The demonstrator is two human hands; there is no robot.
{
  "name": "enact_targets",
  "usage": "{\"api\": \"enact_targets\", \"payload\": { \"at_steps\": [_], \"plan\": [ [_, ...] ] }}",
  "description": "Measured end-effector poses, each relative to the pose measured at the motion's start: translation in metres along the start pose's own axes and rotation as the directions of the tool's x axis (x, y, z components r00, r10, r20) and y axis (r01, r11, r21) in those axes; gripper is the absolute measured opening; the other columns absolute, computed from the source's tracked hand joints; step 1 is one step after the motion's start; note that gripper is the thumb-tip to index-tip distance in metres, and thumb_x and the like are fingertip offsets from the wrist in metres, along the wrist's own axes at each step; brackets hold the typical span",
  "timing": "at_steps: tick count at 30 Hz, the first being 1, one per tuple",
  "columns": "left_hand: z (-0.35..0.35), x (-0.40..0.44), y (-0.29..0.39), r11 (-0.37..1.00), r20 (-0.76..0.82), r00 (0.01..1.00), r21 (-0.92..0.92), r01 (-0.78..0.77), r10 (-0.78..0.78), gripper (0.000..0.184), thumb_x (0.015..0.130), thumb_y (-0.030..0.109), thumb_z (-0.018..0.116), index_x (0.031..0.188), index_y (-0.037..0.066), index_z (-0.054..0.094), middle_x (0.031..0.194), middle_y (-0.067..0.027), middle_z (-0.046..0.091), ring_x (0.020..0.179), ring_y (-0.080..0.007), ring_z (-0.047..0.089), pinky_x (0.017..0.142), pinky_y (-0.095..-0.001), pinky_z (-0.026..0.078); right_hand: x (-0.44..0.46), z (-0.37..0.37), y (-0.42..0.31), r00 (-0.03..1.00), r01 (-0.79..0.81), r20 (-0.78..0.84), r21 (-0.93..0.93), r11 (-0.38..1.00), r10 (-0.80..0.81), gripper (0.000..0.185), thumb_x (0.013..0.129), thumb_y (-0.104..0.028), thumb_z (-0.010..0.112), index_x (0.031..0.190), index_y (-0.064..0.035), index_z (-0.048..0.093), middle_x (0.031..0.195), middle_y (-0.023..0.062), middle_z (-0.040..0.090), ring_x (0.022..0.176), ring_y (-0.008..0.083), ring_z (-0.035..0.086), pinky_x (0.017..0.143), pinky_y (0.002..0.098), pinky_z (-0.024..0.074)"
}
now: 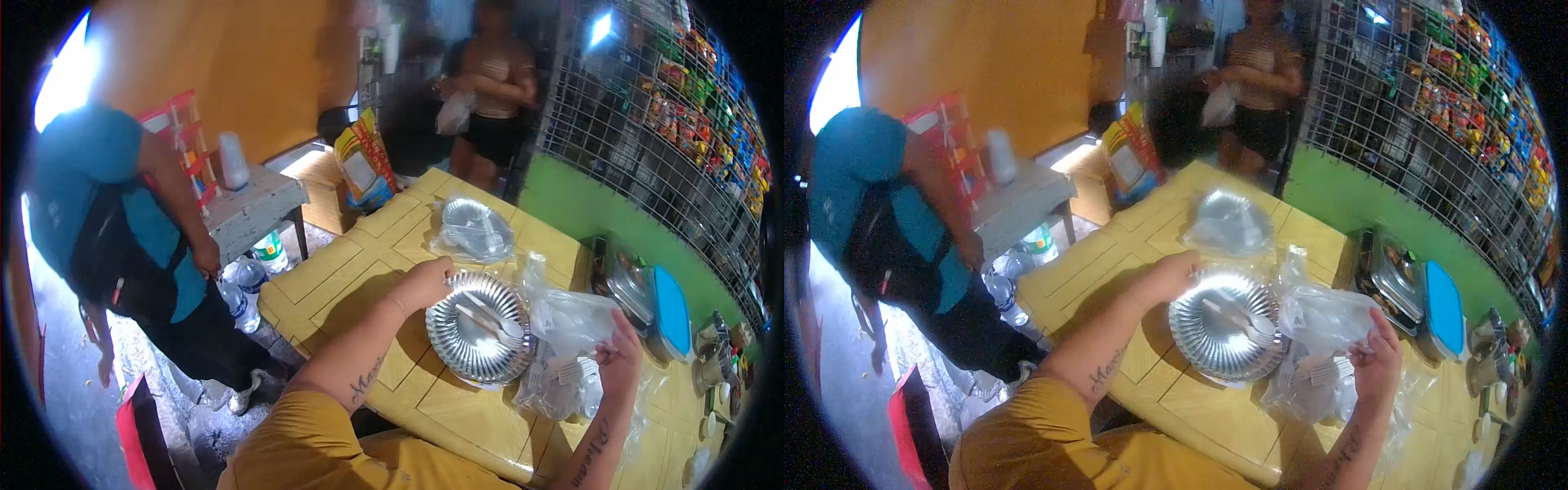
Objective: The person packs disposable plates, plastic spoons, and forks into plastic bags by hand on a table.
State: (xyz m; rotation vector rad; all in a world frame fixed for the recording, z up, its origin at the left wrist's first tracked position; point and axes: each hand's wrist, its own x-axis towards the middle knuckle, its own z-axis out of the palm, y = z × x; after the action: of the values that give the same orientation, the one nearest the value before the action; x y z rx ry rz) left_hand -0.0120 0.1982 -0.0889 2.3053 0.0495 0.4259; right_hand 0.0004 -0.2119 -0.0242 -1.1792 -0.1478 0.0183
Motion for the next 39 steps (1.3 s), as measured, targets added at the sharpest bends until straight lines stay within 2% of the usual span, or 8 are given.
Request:
{"api": "enact_targets", "payload": {
  "at_steps": [4, 8, 13, 18, 23, 24, 35, 39],
  "plan": [
    [0.001, 0.009, -0.021, 0.991, 0.051, 0.997, -0.124, -0.058, 0.065, 0.023, 0.076, 0.006, 0.067, 0.098, 0.003, 0.060, 0.082, -0.0122, 0.066, 0.077, -0.0240, 0.064, 0.068, -0.0372, 0.051, 0.010, -0.010, 0.006, 0.995, 0.054, 0.082, -0.013, 0.998, -0.053, 0.054, 0.085, -0.005, 0.055, 0.139, -0.0003, 0.048, 0.116, 0.0060, 0.060, 0.069, 0.0131, 0.057, 0.062, 0.0260, 0.0498],
    [-0.001, 0.012, -0.043, 0.714, 0.325, 0.946, -0.662, 0.229, -0.002, 0.030, 0.074, -0.001, 0.068, 0.104, 0.003, 0.060, 0.080, -0.0051, 0.063, 0.070, -0.0111, 0.058, 0.060, -0.0269, 0.049, 0.019, -0.003, 0.004, 1.000, -0.011, -0.019, -0.011, 1.000, 0.011, 0.054, 0.088, 0.001, 0.054, 0.141, -0.0024, 0.046, 0.123, 0.0106, 0.059, 0.075, 0.0199, 0.061, 0.068, 0.0313, 0.0521],
    [-0.041, 0.001, 0.017, 0.733, 0.358, 0.931, -0.614, 0.293, -0.073, 0.017, 0.084, -0.003, 0.065, 0.098, 0.002, 0.056, 0.082, -0.0078, 0.065, 0.070, -0.0120, 0.062, 0.062, -0.0241, 0.050, 0.034, 0.030, 0.007, 0.968, 0.205, -0.049, -0.402, 0.892, -0.244, 0.068, 0.087, 0.001, 0.059, 0.149, -0.0044, 0.034, 0.098, 0.0125, 0.064, 0.075, 0.0192, 0.066, 0.061, 0.0280, 0.0524],
    [-0.042, -0.011, 0.034, 0.656, 0.350, 0.937, -0.709, 0.259, 0.009, 0.012, 0.087, 0.000, 0.063, 0.097, 0.002, 0.056, 0.082, -0.0049, 0.064, 0.073, -0.0102, 0.063, 0.063, -0.0212, 0.050, 0.033, 0.047, 0.025, 0.907, 0.382, 0.157, -0.698, 0.606, -0.390, 0.074, 0.087, 0.002, 0.061, 0.152, -0.0072, 0.029, 0.136, 0.0166, 0.051, 0.083, 0.0180, 0.067, 0.063, 0.0272, 0.0542],
    [-0.021, -0.005, 0.033, 0.622, 0.424, 0.903, -0.728, 0.290, 0.075, 0.010, 0.088, 0.002, 0.063, 0.095, 0.002, 0.057, 0.082, -0.0043, 0.064, 0.071, -0.0095, 0.061, 0.063, -0.0209, 0.048, 0.018, 0.058, 0.027, 0.646, 0.731, 0.619, -0.670, 0.129, -0.447, 0.082, 0.082, 0.001, 0.068, 0.153, -0.0078, 0.027, 0.158, 0.0170, 0.028, 0.140, 0.0321, 0.039, 0.111, 0.0386, 0.0369],
    [-0.013, -0.004, 0.033, 0.616, 0.403, 0.913, -0.734, 0.284, 0.060, 0.010, 0.088, 0.004, 0.064, 0.095, 0.004, 0.057, 0.082, -0.0045, 0.064, 0.069, -0.0098, 0.061, 0.057, -0.0220, 0.047, 0.013, 0.059, 0.023, 0.657, 0.746, 0.643, -0.629, 0.217, -0.394, 0.086, 0.079, -0.001, 0.072, 0.152, -0.0074, 0.029, 0.159, 0.0186, 0.025, 0.149, 0.0315, 0.019, 0.119, 0.0386, 0.0178],
    [0.024, -0.015, 0.050, 0.529, 0.245, 0.934, -0.774, 0.350, -0.259, 0.016, 0.085, 0.005, 0.061, 0.099, 0.007, 0.054, 0.081, -0.0021, 0.059, 0.066, -0.0120, 0.056, 0.051, -0.0266, 0.046, -0.023, 0.072, 0.044, 0.792, 0.591, 0.497, -0.770, 0.242, -0.355, 0.097, 0.066, 0.017, 0.062, 0.152, -0.0132, 0.028, 0.159, 0.0179, 0.022, 0.143, 0.0395, 0.030, 0.093, 0.0375, 0.0515],
    [0.034, -0.015, 0.049, 0.485, 0.161, 0.950, -0.829, 0.278, -0.268, 0.020, 0.082, 0.001, 0.058, 0.101, 0.007, 0.055, 0.082, -0.0024, 0.058, 0.069, -0.0125, 0.056, 0.054, -0.0271, 0.048, -0.026, 0.078, 0.052, 0.834, 0.514, 0.401, -0.815, 0.267, -0.380, 0.089, 0.069, 0.010, 0.065, 0.150, -0.0076, 0.030, 0.158, 0.0172, 0.024, 0.119, 0.0409, 0.057, 0.073, 0.0404, 0.0568]
  ]
}}
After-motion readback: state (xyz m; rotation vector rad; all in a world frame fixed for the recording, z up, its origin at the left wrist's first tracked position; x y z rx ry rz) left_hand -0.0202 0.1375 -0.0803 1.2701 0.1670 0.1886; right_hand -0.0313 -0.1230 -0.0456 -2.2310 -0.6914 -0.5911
